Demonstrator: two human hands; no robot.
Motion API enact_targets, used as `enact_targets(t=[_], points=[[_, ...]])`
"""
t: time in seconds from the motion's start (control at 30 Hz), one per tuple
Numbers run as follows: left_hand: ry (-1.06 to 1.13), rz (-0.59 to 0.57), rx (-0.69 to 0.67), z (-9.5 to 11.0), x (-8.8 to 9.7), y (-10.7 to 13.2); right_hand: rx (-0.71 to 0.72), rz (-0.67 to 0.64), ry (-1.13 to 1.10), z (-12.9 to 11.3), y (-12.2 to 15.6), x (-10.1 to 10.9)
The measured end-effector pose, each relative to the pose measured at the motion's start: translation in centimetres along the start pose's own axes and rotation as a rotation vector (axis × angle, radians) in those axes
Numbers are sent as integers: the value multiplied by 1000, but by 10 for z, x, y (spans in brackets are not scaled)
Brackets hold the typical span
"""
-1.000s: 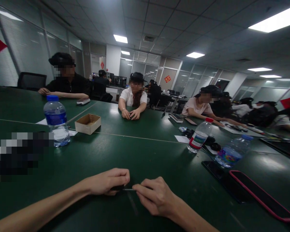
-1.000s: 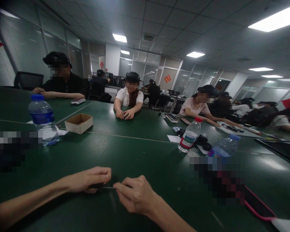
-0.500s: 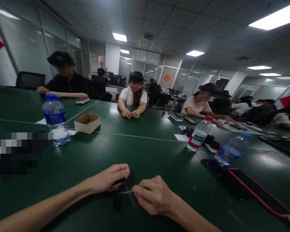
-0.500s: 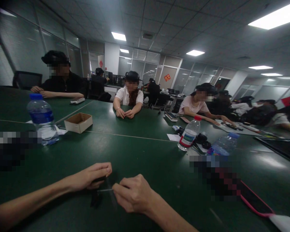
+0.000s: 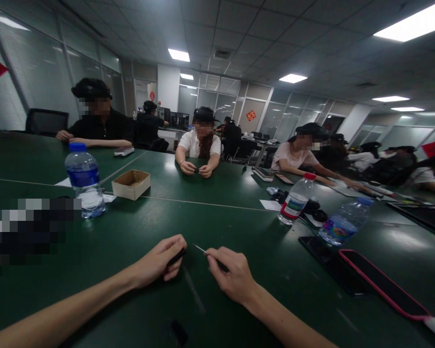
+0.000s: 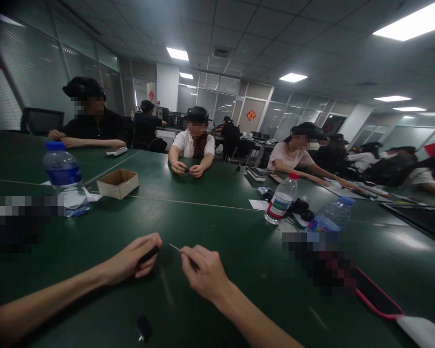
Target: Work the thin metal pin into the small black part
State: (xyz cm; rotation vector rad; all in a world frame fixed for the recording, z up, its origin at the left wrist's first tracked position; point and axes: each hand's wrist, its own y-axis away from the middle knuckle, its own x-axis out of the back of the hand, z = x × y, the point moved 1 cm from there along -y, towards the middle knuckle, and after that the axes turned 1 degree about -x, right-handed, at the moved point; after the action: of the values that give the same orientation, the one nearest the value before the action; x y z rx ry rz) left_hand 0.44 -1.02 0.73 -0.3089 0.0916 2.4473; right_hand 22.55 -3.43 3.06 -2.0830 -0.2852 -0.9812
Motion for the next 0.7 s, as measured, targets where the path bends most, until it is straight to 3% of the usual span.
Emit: enact_targets(t=[0.17,0.3,0.4,0.5,0.57,0.63,0.7], points=[[-252,10,32,21,-8,13,22,12,15,-1,1,0],[-927,-41,0,40,-16,39,62,-10,11,-2,2,-2],[-1225,-183,16,43,-33,61,86,-7,13,-2,2,-3],[-1399,-290,-1,41,-54,73,109,-6,44,-3,4,-3],[-1475,-296,42,40,-63,76,141,-18,72,-5,5,-2],[-1489,-279,116,39,-62,83,168,-43,91,-7,8,-1],[-1401,-206,105,39,-51,96,183,-68,98,-8,10,0]])
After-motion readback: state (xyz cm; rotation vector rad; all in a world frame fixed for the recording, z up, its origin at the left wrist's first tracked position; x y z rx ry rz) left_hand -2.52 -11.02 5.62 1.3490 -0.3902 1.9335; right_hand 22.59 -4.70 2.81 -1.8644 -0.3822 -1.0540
